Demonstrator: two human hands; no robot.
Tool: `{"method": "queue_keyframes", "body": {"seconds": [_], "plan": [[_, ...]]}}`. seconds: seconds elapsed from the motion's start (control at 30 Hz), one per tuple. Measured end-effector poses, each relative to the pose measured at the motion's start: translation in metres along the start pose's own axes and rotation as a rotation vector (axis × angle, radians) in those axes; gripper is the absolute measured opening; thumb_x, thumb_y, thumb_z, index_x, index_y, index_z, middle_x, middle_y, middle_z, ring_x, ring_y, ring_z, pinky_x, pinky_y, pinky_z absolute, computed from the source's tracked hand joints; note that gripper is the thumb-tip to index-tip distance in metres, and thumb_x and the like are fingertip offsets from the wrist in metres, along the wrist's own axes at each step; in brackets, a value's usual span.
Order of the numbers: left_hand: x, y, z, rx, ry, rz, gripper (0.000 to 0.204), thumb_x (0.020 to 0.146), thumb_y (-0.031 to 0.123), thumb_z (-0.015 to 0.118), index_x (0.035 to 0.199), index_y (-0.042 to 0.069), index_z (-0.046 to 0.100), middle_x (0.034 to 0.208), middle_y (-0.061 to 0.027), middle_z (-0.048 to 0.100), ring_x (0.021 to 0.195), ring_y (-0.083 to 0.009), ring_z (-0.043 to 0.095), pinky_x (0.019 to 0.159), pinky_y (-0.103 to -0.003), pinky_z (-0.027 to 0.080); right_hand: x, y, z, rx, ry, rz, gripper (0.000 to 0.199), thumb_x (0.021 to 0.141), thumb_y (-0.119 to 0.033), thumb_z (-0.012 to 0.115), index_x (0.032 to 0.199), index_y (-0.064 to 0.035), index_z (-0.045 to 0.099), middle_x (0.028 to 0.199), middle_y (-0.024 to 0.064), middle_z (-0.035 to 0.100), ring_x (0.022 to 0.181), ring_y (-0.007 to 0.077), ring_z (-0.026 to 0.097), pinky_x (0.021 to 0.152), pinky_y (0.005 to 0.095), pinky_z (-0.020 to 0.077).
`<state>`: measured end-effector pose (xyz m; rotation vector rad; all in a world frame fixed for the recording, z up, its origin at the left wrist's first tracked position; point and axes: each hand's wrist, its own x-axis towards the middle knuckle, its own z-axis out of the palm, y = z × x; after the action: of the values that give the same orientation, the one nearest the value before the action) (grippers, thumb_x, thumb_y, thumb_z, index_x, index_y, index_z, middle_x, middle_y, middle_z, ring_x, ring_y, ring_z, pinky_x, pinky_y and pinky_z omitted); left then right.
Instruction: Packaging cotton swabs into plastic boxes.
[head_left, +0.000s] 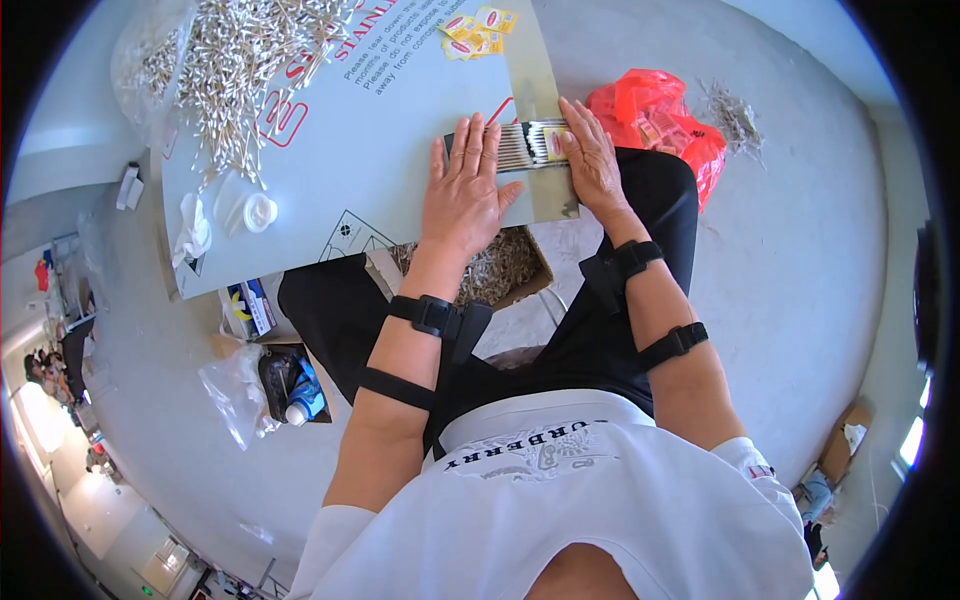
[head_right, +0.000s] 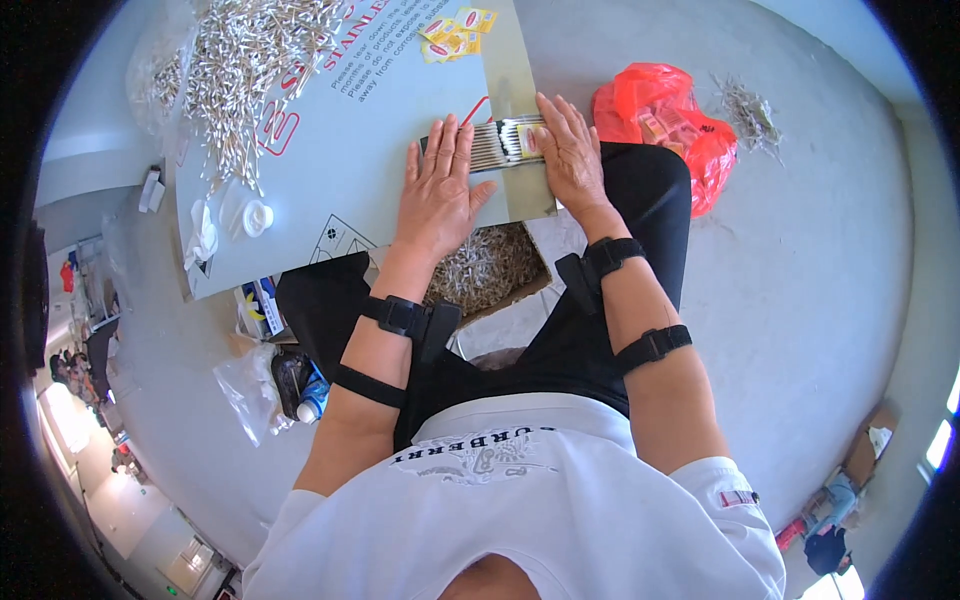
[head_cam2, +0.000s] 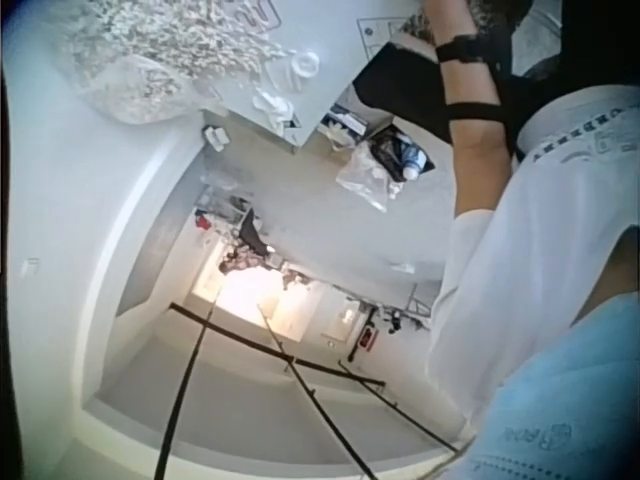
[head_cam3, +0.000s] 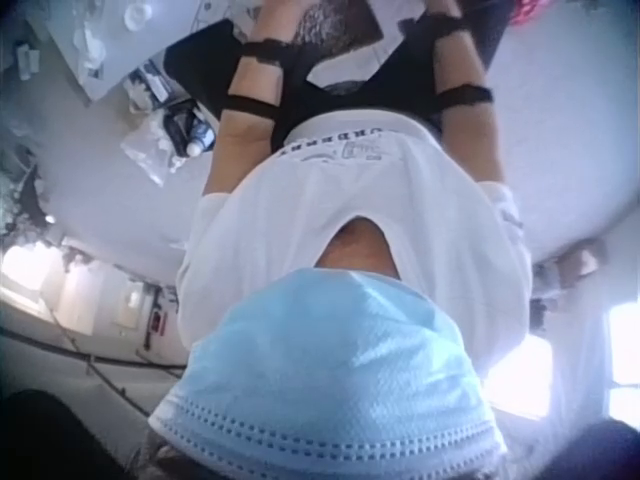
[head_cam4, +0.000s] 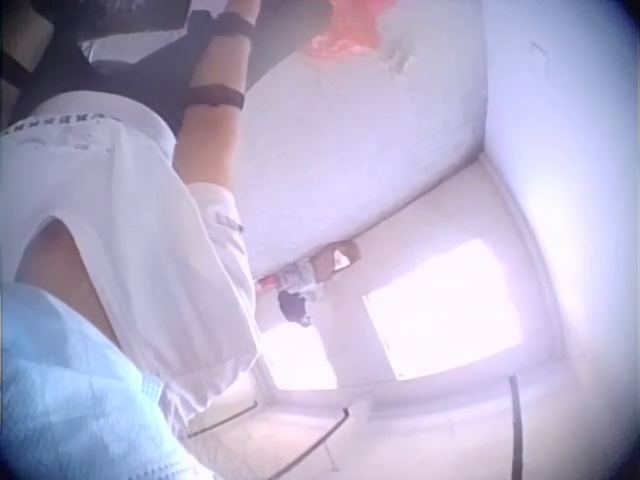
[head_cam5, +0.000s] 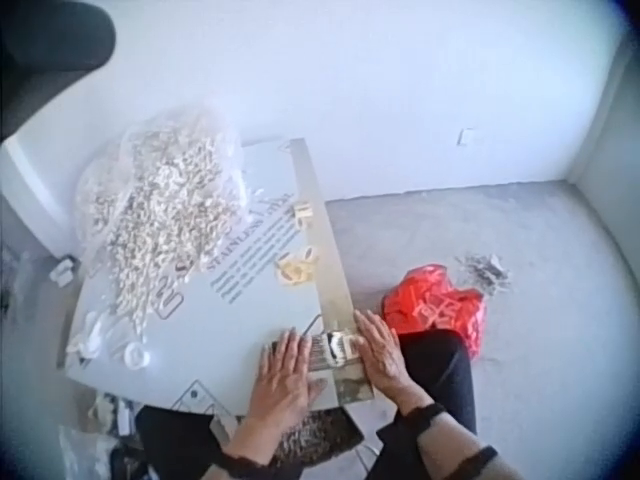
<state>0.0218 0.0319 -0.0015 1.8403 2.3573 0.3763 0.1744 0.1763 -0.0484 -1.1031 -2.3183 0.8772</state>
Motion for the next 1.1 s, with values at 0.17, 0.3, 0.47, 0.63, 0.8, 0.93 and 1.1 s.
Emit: {"method": "queue_keyframes", "body": {"seconds": [0.17,0.3,0.47,0.63,0.8,0.93,1.1], "plan": [[0.005,0.009,0.004,-0.015,0.006,-0.006,0.075,0.095,0.047,0.05,0.153,0.007,0.022,0.16,-0.0127,0.018,0.148,-0.0266,0.015,0.119,-0.05,0.012,0.0,0.002,0.004,0.046,0.018,0.004,0.049,0.101,-0.039,0.041,0.148,-0.0253,0.039,0.152,0.0104,0.037,0.144,0.0314,0.028,0.115,0.0531,0.0189],[0.01,0.022,0.009,-0.059,0.017,0.0,0.077,0.093,0.045,0.053,0.152,0.006,0.023,0.16,-0.0135,0.018,0.149,-0.027,0.015,0.119,-0.049,0.012,-0.002,-0.008,0.003,0.003,0.023,0.038,0.049,0.101,-0.039,0.041,0.148,-0.024,0.039,0.151,0.0101,0.038,0.143,0.0314,0.028,0.115,0.0534,0.0186],[0.015,0.031,0.011,-0.07,0.034,0.013,0.074,0.094,0.041,0.054,0.15,0.002,0.025,0.158,-0.0158,0.022,0.147,-0.0291,0.018,0.118,-0.048,0.014,-0.001,-0.01,-0.001,-0.023,0.014,0.063,0.047,0.1,-0.036,0.046,0.144,-0.019,0.045,0.145,0.0135,0.046,0.139,0.0328,0.035,0.113,0.051,0.0257],[0.022,0.028,0.018,-0.653,0.376,-0.118,0.055,0.098,0.014,0.047,0.146,-0.004,0.028,0.149,-0.0271,0.03,0.139,-0.0405,0.03,0.115,-0.046,0.025,0.012,0.008,-0.007,0.547,0.275,0.26,0.039,0.098,-0.036,0.055,0.117,-0.0039,0.063,0.104,0.0106,0.062,0.099,0.0223,0.057,0.087,0.0353,0.0447],[0.038,0.038,0.026,-0.755,0.508,-0.16,0.05,0.102,0.018,0.041,0.145,-0.003,0.03,0.15,-0.0255,0.031,0.139,-0.039,0.031,0.115,-0.044,0.026,0.014,-0.012,-0.005,0.894,0.16,0.554,0.035,0.096,-0.033,0.062,0.088,0.0007,0.067,0.067,-0.0022,0.051,0.064,0.0074,0.043,0.059,0.0265,0.0385],[0.043,0.046,0.03,-0.877,0.569,-0.222,0.048,0.104,0.023,0.037,0.144,-0.003,0.033,0.15,-0.0239,0.032,0.14,-0.0365,0.032,0.114,-0.043,0.027,0.017,-0.003,0.004,0.865,0.216,0.472,0.033,0.096,-0.028,0.063,0.083,0.0021,0.063,0.071,0.001,0.052,0.068,0.0098,0.046,0.063,0.0285,0.0401],[0.046,0.052,0.033,-0.946,0.565,-0.25,0.049,0.105,0.026,0.038,0.144,-0.002,0.033,0.149,-0.0233,0.034,0.139,-0.0344,0.034,0.114,-0.041,0.028,0.017,0.006,0.014,0.816,0.267,0.382,0.034,0.095,-0.025,0.063,0.081,0.0055,0.06,0.075,0.0059,0.049,0.072,0.015,0.048,0.068,0.0318,0.0404]]}}
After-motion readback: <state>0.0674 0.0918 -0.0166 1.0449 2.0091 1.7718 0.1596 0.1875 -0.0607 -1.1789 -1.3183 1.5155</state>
